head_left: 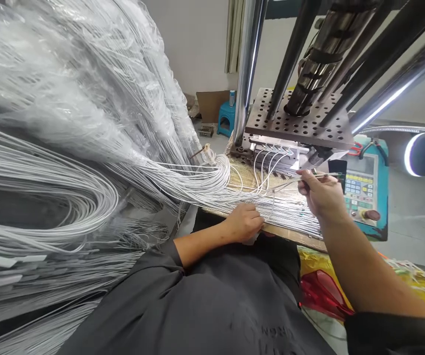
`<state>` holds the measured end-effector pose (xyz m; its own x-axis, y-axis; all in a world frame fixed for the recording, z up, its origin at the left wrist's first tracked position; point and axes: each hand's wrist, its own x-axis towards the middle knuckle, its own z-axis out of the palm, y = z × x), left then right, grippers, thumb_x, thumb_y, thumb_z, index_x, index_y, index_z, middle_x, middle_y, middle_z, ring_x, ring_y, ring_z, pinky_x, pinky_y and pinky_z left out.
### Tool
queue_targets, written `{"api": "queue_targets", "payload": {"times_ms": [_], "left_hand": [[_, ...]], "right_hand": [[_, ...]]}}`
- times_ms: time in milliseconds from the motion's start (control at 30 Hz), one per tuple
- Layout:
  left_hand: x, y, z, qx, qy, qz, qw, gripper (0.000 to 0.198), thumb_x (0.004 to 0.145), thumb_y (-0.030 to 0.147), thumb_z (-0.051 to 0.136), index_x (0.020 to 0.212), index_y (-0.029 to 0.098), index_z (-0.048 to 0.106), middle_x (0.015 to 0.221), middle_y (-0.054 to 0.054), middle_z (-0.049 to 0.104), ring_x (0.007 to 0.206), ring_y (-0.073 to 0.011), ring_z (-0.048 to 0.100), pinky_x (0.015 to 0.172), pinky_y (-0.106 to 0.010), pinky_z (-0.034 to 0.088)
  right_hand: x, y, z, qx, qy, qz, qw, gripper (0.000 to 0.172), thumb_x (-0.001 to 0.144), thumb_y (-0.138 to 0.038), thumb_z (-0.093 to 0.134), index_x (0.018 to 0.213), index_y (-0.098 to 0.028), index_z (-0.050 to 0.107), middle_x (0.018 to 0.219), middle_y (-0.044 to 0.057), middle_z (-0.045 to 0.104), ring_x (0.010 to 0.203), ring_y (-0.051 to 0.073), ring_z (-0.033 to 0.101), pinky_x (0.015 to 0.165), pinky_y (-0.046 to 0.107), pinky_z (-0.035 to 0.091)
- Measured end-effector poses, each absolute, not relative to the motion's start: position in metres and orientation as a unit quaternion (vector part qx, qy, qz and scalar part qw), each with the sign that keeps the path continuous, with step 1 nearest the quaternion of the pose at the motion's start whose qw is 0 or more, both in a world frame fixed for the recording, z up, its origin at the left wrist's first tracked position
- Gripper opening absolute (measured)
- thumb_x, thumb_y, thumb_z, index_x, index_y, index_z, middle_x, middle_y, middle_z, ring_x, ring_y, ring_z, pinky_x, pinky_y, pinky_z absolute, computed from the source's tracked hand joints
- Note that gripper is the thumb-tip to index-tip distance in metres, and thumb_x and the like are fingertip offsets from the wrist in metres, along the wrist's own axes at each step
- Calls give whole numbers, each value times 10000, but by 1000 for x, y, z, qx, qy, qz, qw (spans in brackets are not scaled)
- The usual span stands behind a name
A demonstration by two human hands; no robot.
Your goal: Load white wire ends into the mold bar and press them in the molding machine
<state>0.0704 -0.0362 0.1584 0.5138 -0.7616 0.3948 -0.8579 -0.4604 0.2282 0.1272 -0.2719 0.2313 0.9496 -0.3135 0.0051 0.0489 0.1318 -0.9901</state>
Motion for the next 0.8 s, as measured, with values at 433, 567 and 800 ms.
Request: {"api": "queue_targets", "payload": {"times_ms": [433, 567, 800], "left_hand": [[80, -36, 179, 765, -393, -100, 500, 324, 989, 401, 527, 884, 174, 734, 785, -52, 715, 765, -159, 652, 762, -275, 509], [83, -38, 177, 748, -376, -115, 535, 282, 929, 402, 614, 886, 158, 747, 824, -67, 716, 774, -154, 629, 754, -279, 496], [89, -31, 192, 684, -135, -272, 663, 502, 856, 578, 683, 985, 97, 740, 496, 78, 394, 435, -46, 302, 455, -195, 239]], "right_hand": [[133, -280, 231, -701, 68, -47, 709, 436, 701, -542, 852, 757, -136, 704, 559, -11, 553, 479, 68, 453, 403, 209, 322], [133, -285, 227, -681, 104, -18, 724, 458, 680, -538, 868, 751, -121, 692, 562, 4, 568, 468, 62, 449, 389, 198, 320], [116, -293, 217, -636, 184, 16, 749, 417, 730, -486, 856, 798, -111, 686, 549, 13, 564, 428, 55, 432, 353, 175, 311]]}}
